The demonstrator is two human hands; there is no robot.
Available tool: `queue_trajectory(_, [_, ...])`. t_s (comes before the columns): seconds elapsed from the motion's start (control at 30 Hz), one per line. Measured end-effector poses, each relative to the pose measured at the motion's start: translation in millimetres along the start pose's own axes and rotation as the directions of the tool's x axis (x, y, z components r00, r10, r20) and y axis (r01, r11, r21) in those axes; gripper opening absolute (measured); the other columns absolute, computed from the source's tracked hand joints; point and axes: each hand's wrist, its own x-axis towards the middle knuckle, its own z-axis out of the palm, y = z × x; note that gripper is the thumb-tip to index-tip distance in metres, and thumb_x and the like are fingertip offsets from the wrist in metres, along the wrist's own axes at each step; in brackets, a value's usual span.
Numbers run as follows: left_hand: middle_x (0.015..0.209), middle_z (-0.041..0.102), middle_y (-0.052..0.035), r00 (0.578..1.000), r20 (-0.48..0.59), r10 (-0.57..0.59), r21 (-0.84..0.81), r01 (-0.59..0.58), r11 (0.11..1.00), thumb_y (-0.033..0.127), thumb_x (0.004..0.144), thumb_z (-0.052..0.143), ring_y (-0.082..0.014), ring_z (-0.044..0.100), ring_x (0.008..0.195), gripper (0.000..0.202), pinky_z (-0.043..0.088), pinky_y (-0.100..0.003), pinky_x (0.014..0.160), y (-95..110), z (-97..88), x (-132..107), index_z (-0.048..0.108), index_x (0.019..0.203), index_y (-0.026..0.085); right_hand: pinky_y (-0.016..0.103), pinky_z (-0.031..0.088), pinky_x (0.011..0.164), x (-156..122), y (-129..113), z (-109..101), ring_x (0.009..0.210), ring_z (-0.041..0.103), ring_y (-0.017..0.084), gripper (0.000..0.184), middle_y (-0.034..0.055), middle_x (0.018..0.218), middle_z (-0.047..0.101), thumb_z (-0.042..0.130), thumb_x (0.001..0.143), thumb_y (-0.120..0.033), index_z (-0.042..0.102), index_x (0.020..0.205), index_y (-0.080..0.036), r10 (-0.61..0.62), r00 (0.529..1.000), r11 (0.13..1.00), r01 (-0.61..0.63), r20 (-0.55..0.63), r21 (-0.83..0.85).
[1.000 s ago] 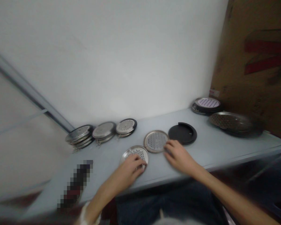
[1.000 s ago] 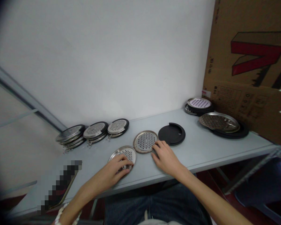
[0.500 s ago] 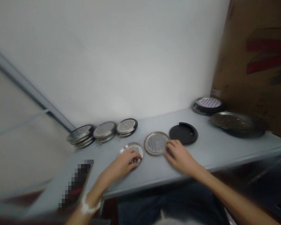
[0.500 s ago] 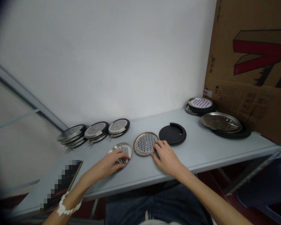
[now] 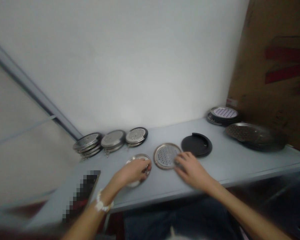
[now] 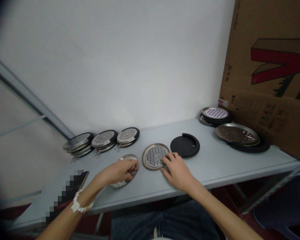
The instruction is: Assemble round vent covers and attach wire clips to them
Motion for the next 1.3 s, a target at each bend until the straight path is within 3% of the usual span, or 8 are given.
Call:
queue_trajectory(0.5, [0.102, 0.065, -0.0078, 0.997, -0.076, 0.028, 0.023, -0.027, 0.999, 0.014, 0.085, 0.058, -0.0235, 0.06, 0.093, 0.01, 0.045, -0.034, 0.084, -8, 16.5, -10, 0.065, 0.09, 0.019, 0.05, 0.049, 0.096, 0, 0, 2, 0.11, 0.054, 0.031, 0.019, 0.0129, 0.117, 0.064, 0.061, 0.095, -0.025, 0.063, 0.113, -0.021, 0.012, 0.999, 1.0, -0.011, -0.033, 0.011])
queue_trajectory(0.8, [0.098, 0.067, -0.0072, 0.994, -0.11, -0.014, -0.092, 0.004, 0.996, 0.021, 0.089, 0.058, -0.0239, 0.061, 0.092, 0.012, 0.045, -0.034, 0.084, -11, 18.8, -11, 0.069, 0.085, 0.02, 0.051, 0.049, 0.096, 0, 1, 2, 0.111, 0.053, 0.032, 0.021, 0.0144, 0.122, 0.061, 0.058, 0.096, -0.027, 0.063, 0.116, -0.02, 0.014, 1.0, 1.0, -0.014, -0.02, -0.009])
queue_trajectory(1.03, [0.098, 0.071, -0.0092, 0.956, -0.281, -0.089, -0.258, 0.015, 0.966, 0.033, 0.094, 0.048, -0.0261, 0.063, 0.097, 0.028, 0.045, -0.037, 0.091, -13, 17.0, -19, 0.07, 0.085, 0.019, 0.049, 0.049, 0.096, 0, -3, -2, 0.111, 0.053, 0.031, 0.018, 0.0143, 0.122, 0.059, 0.056, 0.098, -0.027, 0.065, 0.113, -0.021, 0.02, 1.0, 1.0, -0.019, 0.004, -0.023])
queue_trajectory(1.13, [0.086, 0.07, -0.0077, 0.912, -0.347, -0.218, -0.352, 0.089, 0.932, 0.04, 0.096, 0.041, -0.0256, 0.064, 0.085, 0.035, 0.048, -0.036, 0.082, -29, 20.0, -26, 0.066, 0.084, 0.019, 0.049, 0.049, 0.096, 0, -4, -3, 0.109, 0.053, 0.031, 0.018, 0.0142, 0.119, 0.06, 0.057, 0.097, -0.026, 0.065, 0.113, -0.02, 0.024, 1.0, 0.999, -0.024, 0.009, -0.022])
queue_trajectory(1.3, [0.072, 0.067, -0.0043, 0.845, -0.363, -0.394, -0.418, 0.23, 0.879, 0.044, 0.094, 0.036, -0.0251, 0.064, 0.073, 0.038, 0.049, -0.033, 0.07, -79, 31.2, -42, 0.065, 0.091, 0.019, 0.049, 0.047, 0.097, 1, -4, -2, 0.11, 0.053, 0.031, 0.017, 0.0145, 0.117, 0.06, 0.058, 0.097, -0.025, 0.065, 0.111, -0.018, 0.034, 0.999, 0.999, -0.034, 0.014, -0.023])
